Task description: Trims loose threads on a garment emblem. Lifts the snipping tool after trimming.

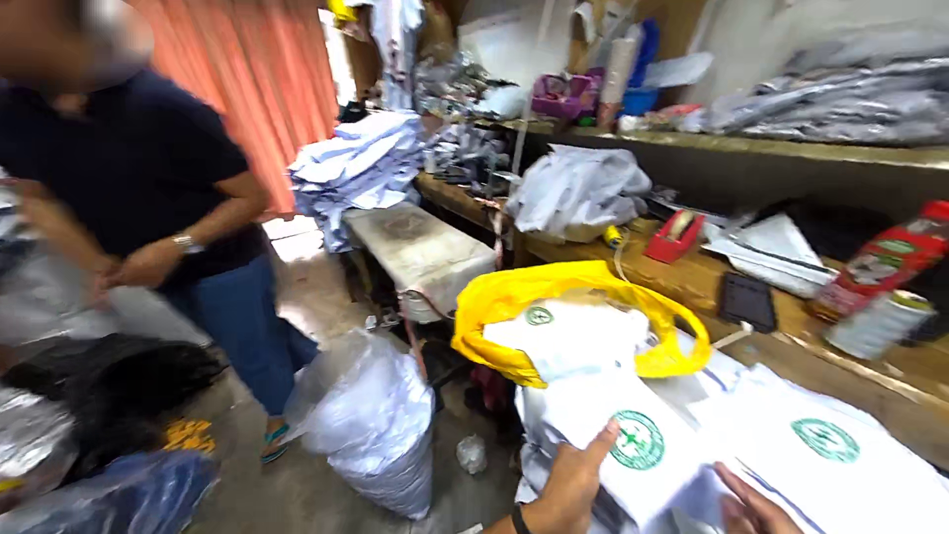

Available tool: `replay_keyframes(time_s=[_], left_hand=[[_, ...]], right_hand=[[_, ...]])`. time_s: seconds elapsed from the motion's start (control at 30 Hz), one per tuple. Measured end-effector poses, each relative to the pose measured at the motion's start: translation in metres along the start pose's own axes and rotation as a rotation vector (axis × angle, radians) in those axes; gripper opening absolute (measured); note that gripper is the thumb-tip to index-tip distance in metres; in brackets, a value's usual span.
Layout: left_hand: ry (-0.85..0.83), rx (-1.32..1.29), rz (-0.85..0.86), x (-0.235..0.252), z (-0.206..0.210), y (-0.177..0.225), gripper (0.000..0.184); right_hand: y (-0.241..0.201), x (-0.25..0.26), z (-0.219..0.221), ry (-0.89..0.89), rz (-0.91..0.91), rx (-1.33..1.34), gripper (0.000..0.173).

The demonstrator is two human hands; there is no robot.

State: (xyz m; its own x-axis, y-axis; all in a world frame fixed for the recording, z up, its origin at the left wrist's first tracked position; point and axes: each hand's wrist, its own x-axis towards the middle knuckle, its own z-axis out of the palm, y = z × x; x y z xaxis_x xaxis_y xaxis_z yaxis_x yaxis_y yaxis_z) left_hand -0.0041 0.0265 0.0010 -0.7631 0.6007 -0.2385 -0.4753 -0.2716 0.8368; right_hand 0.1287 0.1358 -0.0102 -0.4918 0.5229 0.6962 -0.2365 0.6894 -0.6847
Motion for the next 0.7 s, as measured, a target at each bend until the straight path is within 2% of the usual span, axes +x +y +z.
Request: replay_keyframes(time_s=[0.07,0.13,0.27,0.33,0.47,0.6,0.7], left_hand=[[0.01,0.012,0.091,0.005,0.007,-0.007,0.033],[-0.03,-0.019,0.076,0.009,0.011,-0.014,0.029],[-0.26,-0.128,-0.268,0.017,0.01,-0.01,0.037],[-0.324,-0.17,-0.34,0.024,0.005,-0.009,0.038],[-0.238,-0.151,-0.308,0.029,-0.001,0.001,0.032],[-0.239,-0.233,-0.274,0.033,-0.016,0.012,0.03],[-0.185,-0.249,-0.128,0.037,-0.021,0.02,0.026]], right_hand=[[-0.005,-0.001,0.005,-0.003,-0.091,-0.055,0.023],[-0.007,-0.002,0.01,-0.076,-0.106,-0.075,0.022],[0.018,-0.001,0.029,-0.005,0.0,-0.078,0.032],[0.024,0.0,0.034,0.008,0.047,-0.048,0.033],[0.024,0.008,0.045,-0.05,0.064,0.021,0.034],[0.026,0.016,0.05,-0.114,0.106,0.049,0.037],[0.031,0.018,0.041,-0.061,0.21,-0.029,0.037]])
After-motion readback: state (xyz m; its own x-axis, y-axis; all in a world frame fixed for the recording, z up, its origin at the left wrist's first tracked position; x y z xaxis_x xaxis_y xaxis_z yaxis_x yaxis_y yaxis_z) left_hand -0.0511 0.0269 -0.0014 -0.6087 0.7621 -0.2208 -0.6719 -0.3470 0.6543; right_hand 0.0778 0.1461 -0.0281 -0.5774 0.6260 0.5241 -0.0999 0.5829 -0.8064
